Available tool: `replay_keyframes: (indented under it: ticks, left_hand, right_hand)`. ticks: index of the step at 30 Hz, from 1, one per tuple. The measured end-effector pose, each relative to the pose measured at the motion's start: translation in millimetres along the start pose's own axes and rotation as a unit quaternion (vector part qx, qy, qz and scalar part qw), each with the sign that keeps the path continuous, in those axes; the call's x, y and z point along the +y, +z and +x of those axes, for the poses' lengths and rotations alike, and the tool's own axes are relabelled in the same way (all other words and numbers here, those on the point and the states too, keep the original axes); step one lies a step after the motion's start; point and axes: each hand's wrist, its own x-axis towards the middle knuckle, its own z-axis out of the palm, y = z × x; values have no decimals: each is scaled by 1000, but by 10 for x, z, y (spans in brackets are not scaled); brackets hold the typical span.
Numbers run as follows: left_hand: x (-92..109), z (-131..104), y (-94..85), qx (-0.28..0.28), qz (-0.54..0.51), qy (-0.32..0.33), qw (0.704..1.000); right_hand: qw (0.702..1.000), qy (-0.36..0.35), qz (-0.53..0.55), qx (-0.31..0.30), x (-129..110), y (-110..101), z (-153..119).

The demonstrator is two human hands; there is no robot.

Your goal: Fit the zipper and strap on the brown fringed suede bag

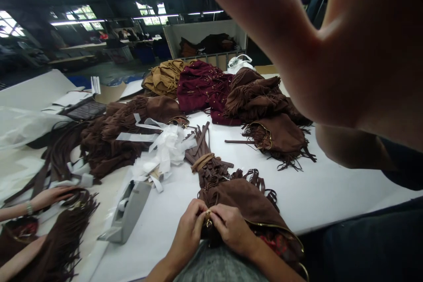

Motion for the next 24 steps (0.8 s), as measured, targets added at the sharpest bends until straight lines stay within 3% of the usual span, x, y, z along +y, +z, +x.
replay_keyframes:
  ticks: [5,11,14,18,22,24]
  left_hand:
    - [-2,-47,96,4,-132,-131,983]
    - [50,-81,158,7,-138,-148,979]
    - [51,-95,171,36,-124,-136,982]
    - [50,-104,114,44,-70,-88,993]
    - [142,-53,7,-5,-30,-20,999]
    - [182,-15,-21,-28,-20,-10,999]
  right_hand:
    - [994,46,5,102,-11,4,-18]
    - [966,139,127,176,13,86,-42]
    - [961,148,167,161,9,65,-16]
    - [983,76,102,130,-40,-122,44]
    - [998,28,58,28,-116,-306,84]
    - [998,19,55,26,-136,-302,82]
